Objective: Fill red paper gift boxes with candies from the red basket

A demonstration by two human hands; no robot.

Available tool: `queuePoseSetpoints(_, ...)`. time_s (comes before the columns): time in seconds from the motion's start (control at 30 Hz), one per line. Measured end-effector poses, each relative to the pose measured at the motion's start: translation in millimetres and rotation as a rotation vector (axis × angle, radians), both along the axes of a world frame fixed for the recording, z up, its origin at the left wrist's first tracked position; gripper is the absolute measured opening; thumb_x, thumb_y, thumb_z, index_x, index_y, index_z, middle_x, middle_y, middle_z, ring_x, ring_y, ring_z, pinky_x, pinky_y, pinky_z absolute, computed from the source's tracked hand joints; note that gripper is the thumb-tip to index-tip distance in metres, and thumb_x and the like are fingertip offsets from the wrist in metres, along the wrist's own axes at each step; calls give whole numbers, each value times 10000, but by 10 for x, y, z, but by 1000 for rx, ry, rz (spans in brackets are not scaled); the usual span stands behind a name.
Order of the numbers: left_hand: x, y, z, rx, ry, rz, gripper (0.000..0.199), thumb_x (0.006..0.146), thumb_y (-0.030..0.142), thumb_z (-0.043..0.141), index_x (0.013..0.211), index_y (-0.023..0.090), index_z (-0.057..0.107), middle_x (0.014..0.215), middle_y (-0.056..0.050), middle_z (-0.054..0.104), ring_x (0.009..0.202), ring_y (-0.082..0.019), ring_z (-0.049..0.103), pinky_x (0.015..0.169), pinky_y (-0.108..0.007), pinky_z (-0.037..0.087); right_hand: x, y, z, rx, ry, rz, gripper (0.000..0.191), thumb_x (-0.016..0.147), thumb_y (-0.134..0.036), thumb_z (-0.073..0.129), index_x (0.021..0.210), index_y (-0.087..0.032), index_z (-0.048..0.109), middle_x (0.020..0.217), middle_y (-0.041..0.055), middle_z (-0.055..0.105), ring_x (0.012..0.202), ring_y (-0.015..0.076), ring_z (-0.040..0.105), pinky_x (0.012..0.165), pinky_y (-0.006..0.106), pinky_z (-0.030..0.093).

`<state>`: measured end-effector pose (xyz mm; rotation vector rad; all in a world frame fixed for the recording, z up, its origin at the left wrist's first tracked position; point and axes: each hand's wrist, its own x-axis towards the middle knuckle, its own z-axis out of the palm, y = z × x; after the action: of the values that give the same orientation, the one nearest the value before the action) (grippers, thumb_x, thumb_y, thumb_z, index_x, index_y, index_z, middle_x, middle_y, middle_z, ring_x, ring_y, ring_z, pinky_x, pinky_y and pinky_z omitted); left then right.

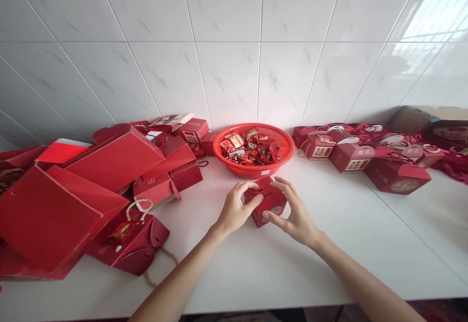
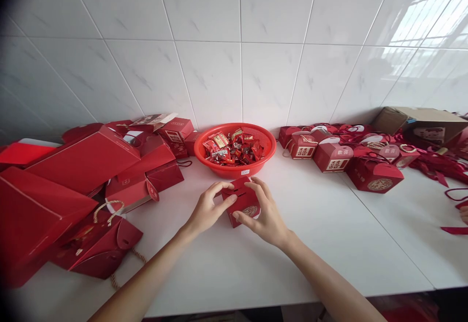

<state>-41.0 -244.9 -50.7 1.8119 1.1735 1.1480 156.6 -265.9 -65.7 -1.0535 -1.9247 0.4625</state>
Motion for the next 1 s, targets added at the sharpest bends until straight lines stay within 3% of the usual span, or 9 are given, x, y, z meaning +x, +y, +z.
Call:
queuePoseSetpoints(0.13, 32, -29, 0, -25, -47, 10, 337, 858, 333, 683, 1168, 217, 623, 1210, -80, 700, 1127, -238, 660, 1001, -411, 526, -42, -35, -25, 31, -32, -4, 789, 827, -540, 752, 1463, -249, 389, 1581, 202, 336, 1491, 352, 350, 1138, 538, 447)
queuePoseSetpoints(0.23, 48, -55, 8, 5, -55, 12, 411, 856, 341, 694, 1239, 235, 591, 1300, -82, 670, 1225, -250, 622, 1033, -413, 514, -75, -59, -42, 91, -37, -11, 809, 838, -505, 755, 1492, -269, 342, 1610, 196, 279, 1519, 359, 294, 1151, 562, 428)
queuePoseSetpoints(0.43, 24, -18, -23, 62, -28, -11, 284, 933, 384, 605, 1162, 219, 635, 1193, -83, 705, 1145, -241, 657, 1019, -407, 523, -49, -35, -36, 120, -29, 43, 706, 864, -525, 722, 1443, -271, 408, 1610, 193, 273, 1449, 362, 417, 1118, 554, 468)
queuePoseSetpoints(0.63, -8, 21, -46, 47, -54, 42, 315, 900, 370, 626, 1174, 221, 580, 1207, -80, 684, 1151, -235, 657, 1034, -406, 522, -22, -17, -3, 64, 39, 0, 612, 895, -525, 681, 1392, -248, 455, 1560, 192, 372, 1487, 347, 359, 1127, 537, 455)
queuePoseSetpoints(0.83, -2, -8, 12, 192, -32, 47, 87, 879, 295, 632, 903, 215, 611, 1096, -75, 667, 1154, -235, 635, 1032, -393, 508, -33, -42, 26, 64, 81, -7, 487, 918, -441, 665, 1320, -234, 484, 1497, 191, 457, 1464, 323, 398, 1096, 505, 478)
queuePoseSetpoints(1.0, -17, -22, 30, 201, 56, -30, 160, 920, 283, 597, 995, 220, 723, 1284, -114, 611, 1192, -251, 630, 1035, -419, 515, -3, -36, 49, 63, 91, -35, 261, 939, -372, 628, 1148, -233, 557, 1414, 175, 534, 1435, 307, 437, 1065, 477, 496)
